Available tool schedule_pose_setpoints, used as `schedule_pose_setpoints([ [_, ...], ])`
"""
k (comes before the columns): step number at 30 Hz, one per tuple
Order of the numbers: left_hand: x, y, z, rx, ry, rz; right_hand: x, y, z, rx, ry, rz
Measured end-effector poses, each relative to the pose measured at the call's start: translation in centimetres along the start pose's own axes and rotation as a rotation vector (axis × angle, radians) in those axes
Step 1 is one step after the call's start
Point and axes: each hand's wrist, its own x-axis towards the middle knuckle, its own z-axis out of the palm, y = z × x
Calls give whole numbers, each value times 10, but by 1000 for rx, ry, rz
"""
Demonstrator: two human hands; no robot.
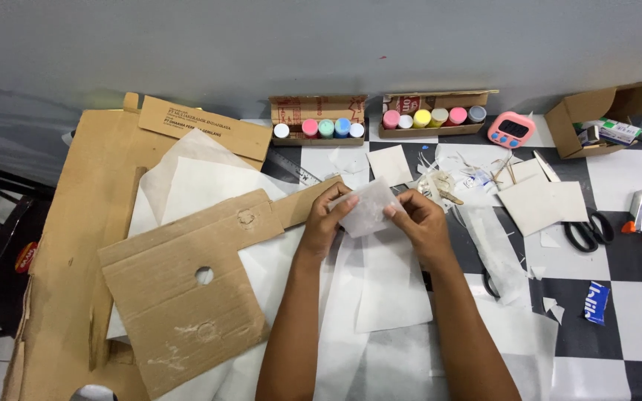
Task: Applying glue to a small cardboard piece, wrapping it in white paper, and trimming the edges with scissors.
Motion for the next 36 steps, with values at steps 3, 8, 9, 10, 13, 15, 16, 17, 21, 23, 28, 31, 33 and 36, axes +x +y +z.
schedule_pose_setpoints([
  [3,-3,10,1,145,-89,28,-1,-17,-3,-82,-70,-16],
  [8,-6,16,7,203,-150,30,-6,-41,-9,-191,-104,-34],
  [9,-6,18,8,213,-180,34,-6,-48,-10,-229,-132,-43],
  [10,-7,20,11,214,-182,37,-6,-52,-12,-229,-131,-47],
  [13,-10,21,14,241,-195,-23,-7,-68,-12,-314,-193,-23],
  [15,-7,12,9,236,-164,-17,-8,-82,-8,-378,-195,0],
  [16,-5,11,8,236,-167,-15,-9,-87,-9,-379,-193,-3],
  [17,-3,9,6,224,-164,-29,-9,-91,-10,-403,-206,20],
  [21,-6,13,9,183,-223,-76,-11,-103,-13,-468,-245,68],
  [23,-15,37,26,171,-231,-94,-9,-116,-10,-522,-269,84],
  [28,-8,15,14,145,-164,-147,-10,-143,-6,-648,-289,99],
  [31,-7,14,8,75,-101,-160,-16,-157,-16,-758,-313,186],
  [33,-4,6,1,-53,14,-173,-21,-170,-21,-829,-302,241],
  [36,1,1,-8,-166,113,-223,-21,-156,-54,-746,-272,312],
])
